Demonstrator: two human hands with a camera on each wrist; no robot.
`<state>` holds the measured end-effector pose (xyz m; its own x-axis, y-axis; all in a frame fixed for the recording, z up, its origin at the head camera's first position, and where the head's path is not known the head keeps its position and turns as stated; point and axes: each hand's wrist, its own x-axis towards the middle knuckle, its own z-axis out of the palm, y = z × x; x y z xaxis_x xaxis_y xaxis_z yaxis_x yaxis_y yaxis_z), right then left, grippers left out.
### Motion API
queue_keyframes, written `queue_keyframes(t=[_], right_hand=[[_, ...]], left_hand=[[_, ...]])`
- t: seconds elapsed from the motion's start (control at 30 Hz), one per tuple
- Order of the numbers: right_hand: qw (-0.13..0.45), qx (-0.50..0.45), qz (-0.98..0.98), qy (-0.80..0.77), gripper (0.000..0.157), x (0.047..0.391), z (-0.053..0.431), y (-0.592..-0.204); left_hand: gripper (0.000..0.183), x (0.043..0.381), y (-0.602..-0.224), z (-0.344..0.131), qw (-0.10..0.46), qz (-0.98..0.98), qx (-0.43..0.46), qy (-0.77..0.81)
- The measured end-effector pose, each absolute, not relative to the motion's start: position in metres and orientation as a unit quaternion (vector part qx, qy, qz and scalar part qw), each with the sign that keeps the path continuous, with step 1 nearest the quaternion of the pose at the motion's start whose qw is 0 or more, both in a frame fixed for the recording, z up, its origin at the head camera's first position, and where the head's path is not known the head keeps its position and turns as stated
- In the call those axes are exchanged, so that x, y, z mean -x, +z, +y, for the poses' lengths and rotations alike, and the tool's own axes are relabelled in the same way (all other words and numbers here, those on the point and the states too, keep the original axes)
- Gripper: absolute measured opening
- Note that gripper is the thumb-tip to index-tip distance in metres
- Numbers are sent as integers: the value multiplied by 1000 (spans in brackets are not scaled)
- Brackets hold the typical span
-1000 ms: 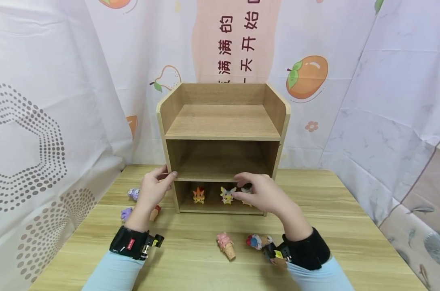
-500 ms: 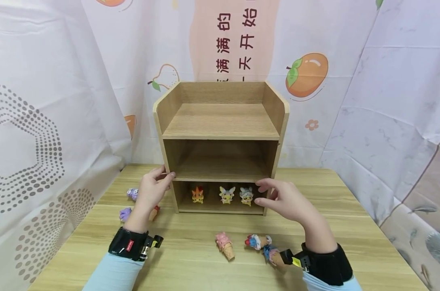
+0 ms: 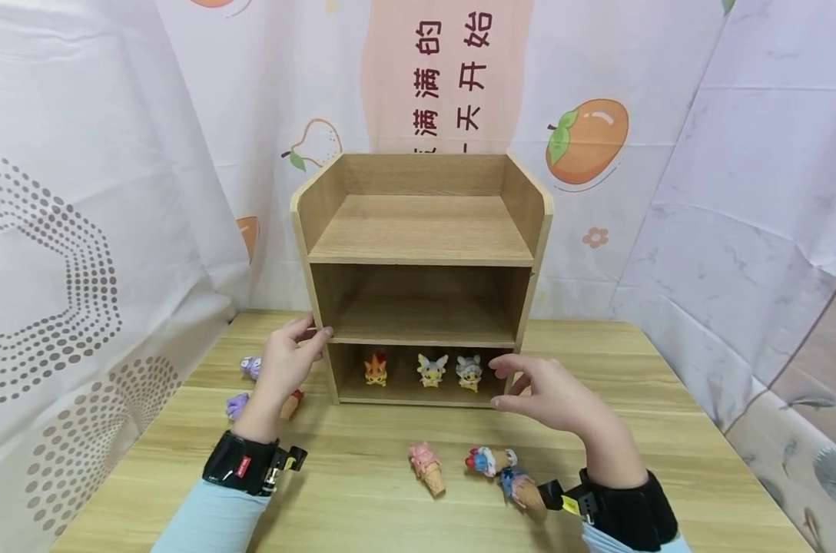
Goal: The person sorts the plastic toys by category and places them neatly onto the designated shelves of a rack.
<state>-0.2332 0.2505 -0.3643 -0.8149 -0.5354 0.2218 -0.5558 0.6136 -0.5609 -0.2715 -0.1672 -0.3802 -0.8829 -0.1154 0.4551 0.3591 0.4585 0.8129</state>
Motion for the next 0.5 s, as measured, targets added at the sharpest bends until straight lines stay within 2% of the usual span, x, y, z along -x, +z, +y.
queue_keyframes(t=[0.27, 0.5], right_hand=[[-10, -315, -905, 286, 51, 230, 246, -364], [-80, -319, -910, 251, 57, 228, 239, -369]], left_hand=[[44, 273, -381, -167, 233, -828, 80, -504], [45, 271, -381, -167, 222, -823, 74, -517]])
